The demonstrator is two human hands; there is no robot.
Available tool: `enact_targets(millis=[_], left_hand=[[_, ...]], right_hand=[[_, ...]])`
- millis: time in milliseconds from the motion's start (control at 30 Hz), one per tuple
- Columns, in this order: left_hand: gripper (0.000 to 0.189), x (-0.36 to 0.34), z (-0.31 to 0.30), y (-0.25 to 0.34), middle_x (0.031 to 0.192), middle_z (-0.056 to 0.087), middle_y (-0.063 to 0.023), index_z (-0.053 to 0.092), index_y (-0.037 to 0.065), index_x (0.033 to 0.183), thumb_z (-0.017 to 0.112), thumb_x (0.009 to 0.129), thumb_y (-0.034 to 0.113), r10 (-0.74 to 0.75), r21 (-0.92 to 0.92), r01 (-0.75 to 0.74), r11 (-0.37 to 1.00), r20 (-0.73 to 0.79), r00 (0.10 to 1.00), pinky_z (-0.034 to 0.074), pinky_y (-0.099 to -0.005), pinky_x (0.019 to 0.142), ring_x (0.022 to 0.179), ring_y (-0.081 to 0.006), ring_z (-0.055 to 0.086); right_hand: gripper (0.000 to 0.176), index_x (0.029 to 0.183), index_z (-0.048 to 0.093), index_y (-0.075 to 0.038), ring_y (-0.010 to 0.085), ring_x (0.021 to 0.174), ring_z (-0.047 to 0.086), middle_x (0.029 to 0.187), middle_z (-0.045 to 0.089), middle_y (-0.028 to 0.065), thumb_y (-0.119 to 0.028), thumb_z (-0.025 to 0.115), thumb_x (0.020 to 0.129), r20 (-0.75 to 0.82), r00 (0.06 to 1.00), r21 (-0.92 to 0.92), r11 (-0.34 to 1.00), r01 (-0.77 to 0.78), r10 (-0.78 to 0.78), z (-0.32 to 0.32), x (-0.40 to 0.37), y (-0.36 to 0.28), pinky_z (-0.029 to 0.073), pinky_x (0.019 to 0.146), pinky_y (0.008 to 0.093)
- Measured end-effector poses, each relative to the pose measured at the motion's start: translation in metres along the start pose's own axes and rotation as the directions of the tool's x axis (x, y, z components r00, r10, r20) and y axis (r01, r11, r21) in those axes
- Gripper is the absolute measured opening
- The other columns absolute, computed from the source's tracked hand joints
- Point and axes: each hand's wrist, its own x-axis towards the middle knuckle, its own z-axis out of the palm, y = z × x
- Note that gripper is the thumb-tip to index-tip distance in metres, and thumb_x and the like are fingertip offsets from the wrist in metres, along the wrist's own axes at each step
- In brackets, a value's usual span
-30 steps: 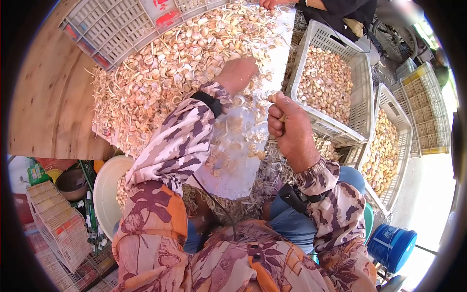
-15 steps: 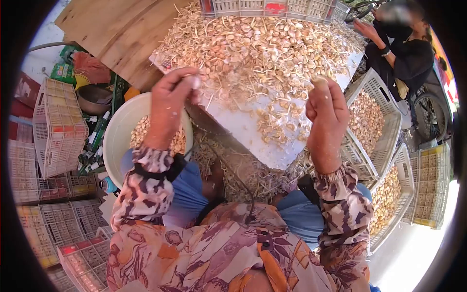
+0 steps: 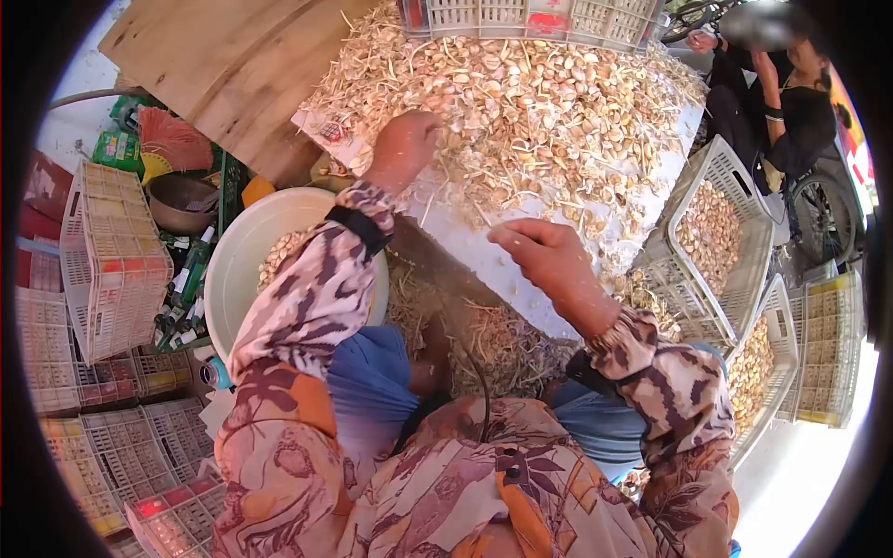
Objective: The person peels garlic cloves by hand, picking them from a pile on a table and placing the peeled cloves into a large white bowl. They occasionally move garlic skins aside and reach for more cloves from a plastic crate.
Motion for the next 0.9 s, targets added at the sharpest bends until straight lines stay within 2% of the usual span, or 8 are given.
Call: enact_targets(millis=[167,233,367,567,700,733,800,900], left_hand=[[0.015,0.036,0.077,-0.013,0.081,0.060,-0.0127,0.065,0.009,0.087,0.061,0.073,0.012,0.006,0.260,-0.098,0.961,0.332,0.943,0.047,-0.0419,0.069,0.080,-0.0310,0.058],[0.014,0.035,0.063,-0.015,0.079,0.062,-0.0127,0.065,0.007,0.084,0.060,0.073,0.013,0.036,-0.042,-0.028,0.999,0.205,0.978,0.048,-0.0399,0.069,0.077,-0.0299,0.060],[0.012,0.021,0.046,-0.027,0.075,0.064,-0.0124,0.065,0.002,0.079,0.060,0.073,0.011,-0.366,-0.201,0.411,0.889,0.225,0.903,0.049,-0.0360,0.065,0.070,-0.0289,0.061],[0.018,0.030,0.075,-0.016,0.079,0.064,-0.0147,0.065,0.003,0.076,0.059,0.074,0.020,0.025,0.162,-0.065,0.985,0.239,0.971,0.048,-0.0440,0.067,0.076,-0.0337,0.062],[0.015,0.030,0.071,-0.008,0.076,0.064,-0.0139,0.066,0.004,0.076,0.061,0.073,0.018,-0.031,0.323,-0.055,0.945,0.257,0.966,0.049,-0.0408,0.068,0.075,-0.0297,0.063],[0.015,0.031,0.061,-0.009,0.078,0.065,-0.0118,0.066,0.003,0.081,0.062,0.076,0.016,-0.201,-0.041,0.216,0.976,0.229,0.952,0.050,-0.0377,0.066,0.075,-0.0253,0.063],[0.020,0.024,0.024,0.029,0.087,0.064,-0.0069,0.062,0.001,0.100,0.063,0.084,0.013,-0.422,-0.687,0.589,0.425,0.426,0.800,0.049,-0.0290,0.064,0.075,-0.0149,0.060],[0.024,-0.004,0.010,0.064,0.092,0.061,-0.0066,0.057,0.001,0.109,0.059,0.089,0.014,-0.269,-0.855,0.496,-0.154,0.519,0.811,0.047,-0.0275,0.063,0.073,-0.0145,0.058]], right_hand=[[0.023,0.093,0.069,-0.001,0.0044,0.062,0.048,0.071,0.059,-0.0028,-0.022,0.063,0.084,-0.148,0.979,0.181,0.977,-0.110,0.138,-0.067,0.010,0.040,0.039,0.056,0.0213],[0.021,0.092,0.068,-0.003,0.0033,0.057,0.044,0.067,0.054,-0.0048,-0.021,0.062,0.084,-0.148,0.980,0.165,0.980,-0.110,0.135,-0.078,0.022,0.043,0.035,0.050,0.0202],[0.019,0.096,0.066,-0.004,0.0022,0.049,0.034,0.060,0.041,-0.0078,-0.018,0.059,0.085,-0.081,0.976,0.343,0.925,-0.164,0.203,-0.082,0.044,0.051,0.024,0.042,0.0191],[0.018,0.092,0.067,-0.004,0.0030,0.049,0.037,0.061,0.046,-0.0066,-0.016,0.057,0.084,-0.061,0.991,0.302,0.948,-0.099,0.123,-0.063,0.035,0.031,0.027,0.043,0.0199],[0.017,0.091,0.068,-0.005,0.0033,0.048,0.037,0.061,0.047,-0.0064,-0.017,0.058,0.085,-0.176,0.979,0.308,0.950,-0.039,0.098,-0.076,0.022,0.031,0.028,0.043,0.0199],[0.017,0.092,0.067,-0.005,0.0033,0.047,0.036,0.060,0.045,-0.0067,-0.016,0.058,0.084,-0.216,0.970,0.340,0.940,-0.033,0.112,-0.080,0.020,0.030,0.026,0.042,0.0198],[0.018,0.094,0.064,-0.003,0.0024,0.046,0.032,0.059,0.041,-0.0077,-0.018,0.058,0.087,-0.214,0.972,0.392,0.920,-0.003,0.094,-0.089,0.021,0.035,0.023,0.041,0.0196],[0.021,0.097,0.060,-0.002,0.0019,0.045,0.027,0.058,0.037,-0.0086,-0.021,0.058,0.089,-0.216,0.972,0.428,0.904,0.013,0.088,-0.089,0.021,0.033,0.019,0.041,0.0196]])
